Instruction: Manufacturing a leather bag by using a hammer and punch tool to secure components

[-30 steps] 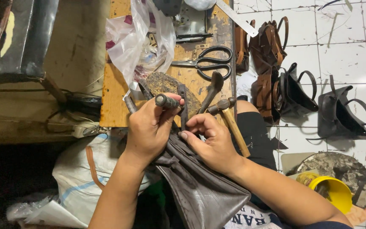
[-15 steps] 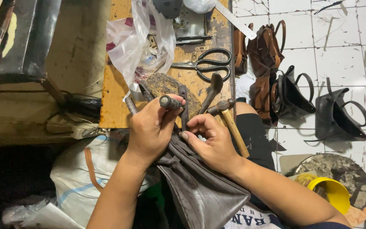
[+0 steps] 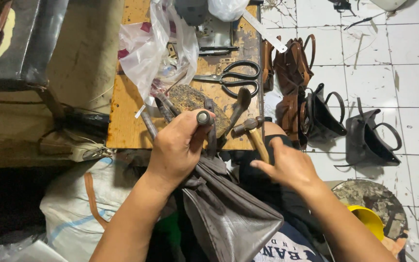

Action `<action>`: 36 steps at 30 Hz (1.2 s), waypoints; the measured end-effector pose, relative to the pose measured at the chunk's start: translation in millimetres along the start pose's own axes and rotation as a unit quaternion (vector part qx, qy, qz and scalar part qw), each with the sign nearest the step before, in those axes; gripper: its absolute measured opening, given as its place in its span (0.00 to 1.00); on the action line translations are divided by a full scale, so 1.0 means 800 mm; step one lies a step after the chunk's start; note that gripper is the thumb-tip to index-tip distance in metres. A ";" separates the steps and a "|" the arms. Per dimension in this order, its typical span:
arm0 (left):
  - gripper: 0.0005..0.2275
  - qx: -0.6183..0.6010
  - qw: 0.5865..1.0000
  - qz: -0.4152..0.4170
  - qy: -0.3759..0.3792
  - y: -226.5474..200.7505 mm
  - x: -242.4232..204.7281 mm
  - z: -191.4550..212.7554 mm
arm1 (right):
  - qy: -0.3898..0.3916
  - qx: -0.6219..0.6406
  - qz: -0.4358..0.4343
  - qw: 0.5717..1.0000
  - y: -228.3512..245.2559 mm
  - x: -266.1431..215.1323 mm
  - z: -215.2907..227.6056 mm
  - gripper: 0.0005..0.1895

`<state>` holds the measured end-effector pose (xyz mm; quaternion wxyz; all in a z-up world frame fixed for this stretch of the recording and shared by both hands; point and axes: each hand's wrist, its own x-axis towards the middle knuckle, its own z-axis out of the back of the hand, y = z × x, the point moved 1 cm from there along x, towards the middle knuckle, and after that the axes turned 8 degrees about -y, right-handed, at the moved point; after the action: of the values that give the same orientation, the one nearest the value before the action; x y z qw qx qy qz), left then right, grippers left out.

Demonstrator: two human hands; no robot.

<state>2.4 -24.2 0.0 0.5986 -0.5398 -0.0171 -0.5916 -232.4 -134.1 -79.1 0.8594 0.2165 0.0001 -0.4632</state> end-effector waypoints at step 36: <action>0.09 0.092 0.992 -0.076 0.034 0.010 -0.002 -0.012 | -0.415 0.265 0.273 0.826 0.047 -0.080 0.174 0.29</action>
<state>2.1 -31.8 -10.3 0.5993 -0.4588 -0.0920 -0.6495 -266.7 -117.3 73.8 0.7793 0.2147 -0.5386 -0.2377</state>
